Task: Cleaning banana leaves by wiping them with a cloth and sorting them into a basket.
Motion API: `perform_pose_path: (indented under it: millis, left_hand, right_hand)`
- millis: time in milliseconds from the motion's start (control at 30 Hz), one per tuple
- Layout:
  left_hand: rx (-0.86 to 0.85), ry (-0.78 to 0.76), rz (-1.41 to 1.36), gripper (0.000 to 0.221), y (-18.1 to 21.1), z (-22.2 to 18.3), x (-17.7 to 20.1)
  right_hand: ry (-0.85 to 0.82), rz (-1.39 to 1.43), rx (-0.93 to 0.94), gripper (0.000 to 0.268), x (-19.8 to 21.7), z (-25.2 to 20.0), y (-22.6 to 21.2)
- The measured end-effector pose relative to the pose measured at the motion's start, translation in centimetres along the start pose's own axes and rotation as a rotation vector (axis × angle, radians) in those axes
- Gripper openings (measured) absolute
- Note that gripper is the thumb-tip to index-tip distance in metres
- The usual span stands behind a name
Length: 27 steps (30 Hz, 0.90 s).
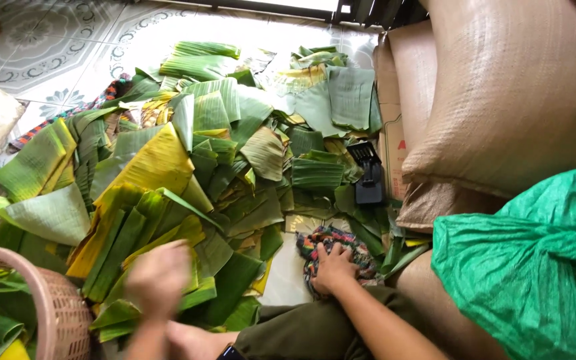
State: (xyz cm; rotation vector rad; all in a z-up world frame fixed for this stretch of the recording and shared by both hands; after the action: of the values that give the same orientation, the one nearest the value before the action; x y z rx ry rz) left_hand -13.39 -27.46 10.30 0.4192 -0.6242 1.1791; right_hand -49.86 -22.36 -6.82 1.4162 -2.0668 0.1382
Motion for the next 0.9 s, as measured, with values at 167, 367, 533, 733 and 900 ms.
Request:
perform_pose_path:
  millis: [167,367,533,733,900]
  left_hand:
    - [0.08,-0.958,-0.474,0.043,15.4,-3.3,-23.7]
    - [-0.168,-0.66,-0.279,0.021,19.4,0.8,-35.3]
    - [-0.115,-0.769,-0.118,0.044,18.9,3.3,-39.2]
    - [-0.071,-0.723,-0.161,0.031,19.7,8.0,-39.0]
    - [-0.045,-0.67,-0.179,0.022,16.5,11.1,-35.9]
  right_hand:
    - [-0.022,0.005,-0.008,0.096,-0.6,1.1,-0.2]
    - [-0.066,-0.018,0.009,0.095,-0.4,1.1,-0.6]
    - [-0.05,-0.075,0.062,0.097,1.0,0.1,-2.2]
    - [-0.028,-0.091,0.129,0.095,1.1,0.2,-3.8]
    - [-0.043,-0.065,0.143,0.093,0.9,0.3,-4.0]
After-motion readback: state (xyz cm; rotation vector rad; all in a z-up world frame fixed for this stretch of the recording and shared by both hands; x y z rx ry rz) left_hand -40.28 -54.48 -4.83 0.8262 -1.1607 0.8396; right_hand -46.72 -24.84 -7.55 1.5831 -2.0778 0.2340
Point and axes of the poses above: each hand's wrist, its own z-axis towards the middle knuckle, its own x-axis out of the back of the hand, y = z × x, the point moved 10 cm from there along z, towards the middle knuckle, and after that the axes turned 10 degrees about -x, right-handed, at the moved point
